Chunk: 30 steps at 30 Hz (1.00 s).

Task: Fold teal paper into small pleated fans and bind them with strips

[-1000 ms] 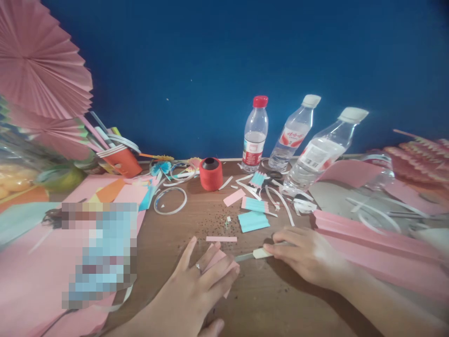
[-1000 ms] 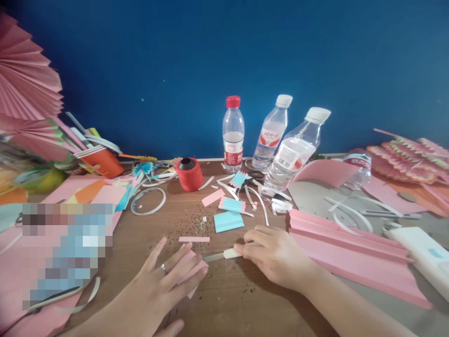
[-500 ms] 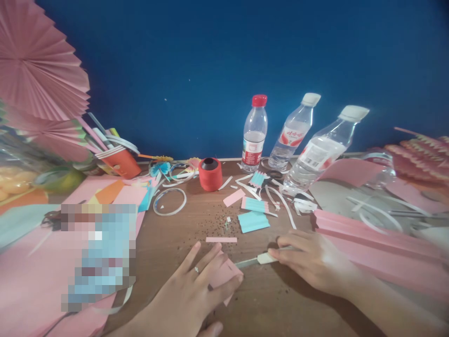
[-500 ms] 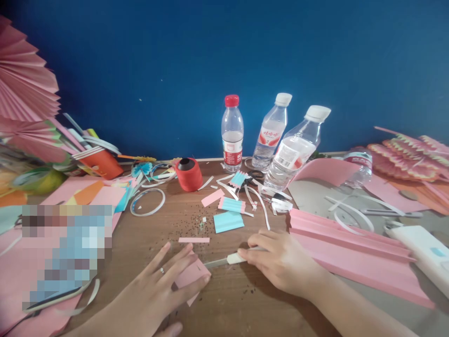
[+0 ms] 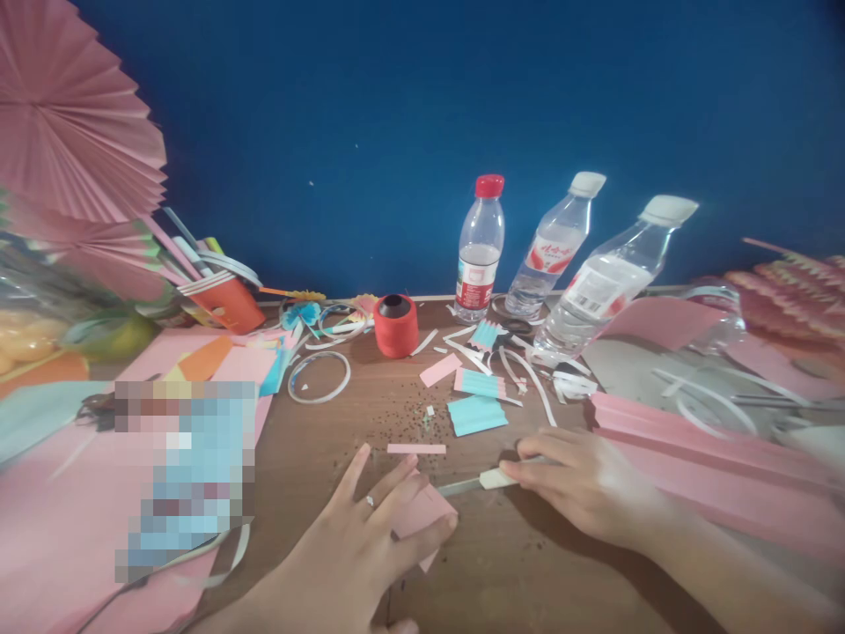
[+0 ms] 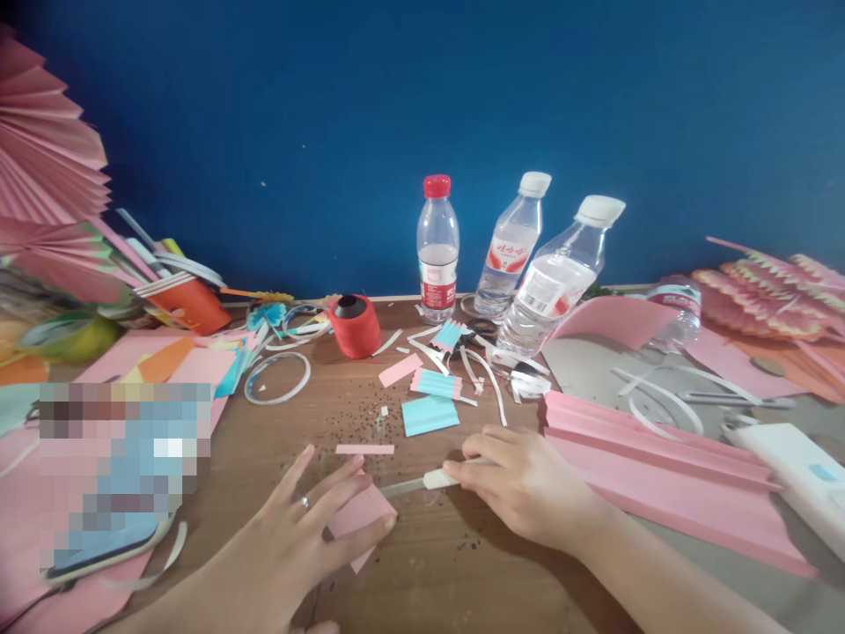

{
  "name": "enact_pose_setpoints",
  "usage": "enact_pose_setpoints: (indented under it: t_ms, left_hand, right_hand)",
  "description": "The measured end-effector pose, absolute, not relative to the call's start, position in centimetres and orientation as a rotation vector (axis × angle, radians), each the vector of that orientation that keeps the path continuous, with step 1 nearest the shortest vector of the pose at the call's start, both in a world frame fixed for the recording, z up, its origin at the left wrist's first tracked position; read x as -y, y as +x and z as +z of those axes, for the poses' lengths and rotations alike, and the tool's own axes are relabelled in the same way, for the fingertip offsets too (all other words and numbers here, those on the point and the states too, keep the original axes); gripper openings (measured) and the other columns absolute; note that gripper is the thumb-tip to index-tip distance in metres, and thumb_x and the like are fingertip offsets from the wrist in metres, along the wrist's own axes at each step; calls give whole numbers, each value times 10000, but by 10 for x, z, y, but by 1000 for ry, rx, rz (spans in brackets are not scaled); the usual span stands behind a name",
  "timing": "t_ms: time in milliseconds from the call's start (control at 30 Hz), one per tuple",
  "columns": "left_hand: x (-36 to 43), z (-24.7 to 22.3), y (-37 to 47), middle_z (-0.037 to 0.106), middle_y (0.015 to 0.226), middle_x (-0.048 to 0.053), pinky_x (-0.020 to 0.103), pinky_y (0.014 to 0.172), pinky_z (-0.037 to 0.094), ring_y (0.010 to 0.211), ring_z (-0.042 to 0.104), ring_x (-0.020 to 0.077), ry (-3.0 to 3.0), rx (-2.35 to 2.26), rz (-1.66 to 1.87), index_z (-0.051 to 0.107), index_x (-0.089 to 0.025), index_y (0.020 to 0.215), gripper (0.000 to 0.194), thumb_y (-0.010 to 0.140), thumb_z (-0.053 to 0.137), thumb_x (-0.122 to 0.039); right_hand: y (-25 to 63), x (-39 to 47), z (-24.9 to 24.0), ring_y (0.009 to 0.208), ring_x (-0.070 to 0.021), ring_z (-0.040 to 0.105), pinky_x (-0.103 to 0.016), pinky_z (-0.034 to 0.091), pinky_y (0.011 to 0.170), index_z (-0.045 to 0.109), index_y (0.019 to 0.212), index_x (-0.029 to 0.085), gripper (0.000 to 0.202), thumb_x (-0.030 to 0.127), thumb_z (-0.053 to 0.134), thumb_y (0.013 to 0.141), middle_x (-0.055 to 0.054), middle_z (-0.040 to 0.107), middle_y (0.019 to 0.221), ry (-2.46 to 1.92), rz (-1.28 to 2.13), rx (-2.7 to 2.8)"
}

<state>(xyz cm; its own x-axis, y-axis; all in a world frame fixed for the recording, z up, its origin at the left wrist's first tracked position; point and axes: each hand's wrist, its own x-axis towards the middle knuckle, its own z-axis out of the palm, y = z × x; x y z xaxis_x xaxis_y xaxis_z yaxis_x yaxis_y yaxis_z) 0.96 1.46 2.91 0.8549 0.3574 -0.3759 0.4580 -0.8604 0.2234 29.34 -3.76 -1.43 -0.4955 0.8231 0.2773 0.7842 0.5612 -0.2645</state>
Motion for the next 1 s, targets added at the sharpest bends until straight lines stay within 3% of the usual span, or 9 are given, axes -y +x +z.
enact_pose_setpoints:
  t_ms: [300, 567, 767, 1000]
  left_hand:
    - [-14, 24, 5, 261, 1432, 89, 667, 976, 3, 1304, 159, 363, 2736, -606, -383, 271, -381, 1325, 816, 614, 671, -355]
    - [-14, 33, 9, 338, 1403, -28, 693, 941, -104, 1313, 66, 375, 2651, -500, -431, 179, -332, 1367, 857, 636, 624, -297]
    - [-13, 34, 9, 305, 1418, -23, 692, 933, -128, 1306, 56, 396, 2655, -495, -440, 170, -328, 1373, 850, 649, 615, -316]
    - [-14, 39, 10, 309, 1415, -44, 654, 983, -98, 1319, 70, 353, 2629, -501, -465, 180, -339, 1367, 836, 657, 619, -307]
  right_hand:
    - [289, 33, -13, 692, -124, 506, -242, 389, 591, 624, 989, 236, 251, 161, 418, 867, -33, 587, 820, -1301, 128, 2417]
    - [286, 28, -13, 687, -126, 494, -249, 381, 587, 622, 988, 221, 236, 165, 428, 865, -37, 589, 837, -1292, 136, 2423]
    - [283, 28, -13, 695, -129, 498, -255, 387, 596, 628, 980, 216, 241, 159, 425, 864, -41, 592, 838, -1287, 120, 2431]
    - [281, 24, -14, 699, -128, 506, -249, 388, 598, 623, 989, 221, 255, 137, 423, 855, -39, 591, 845, -1301, 130, 2439]
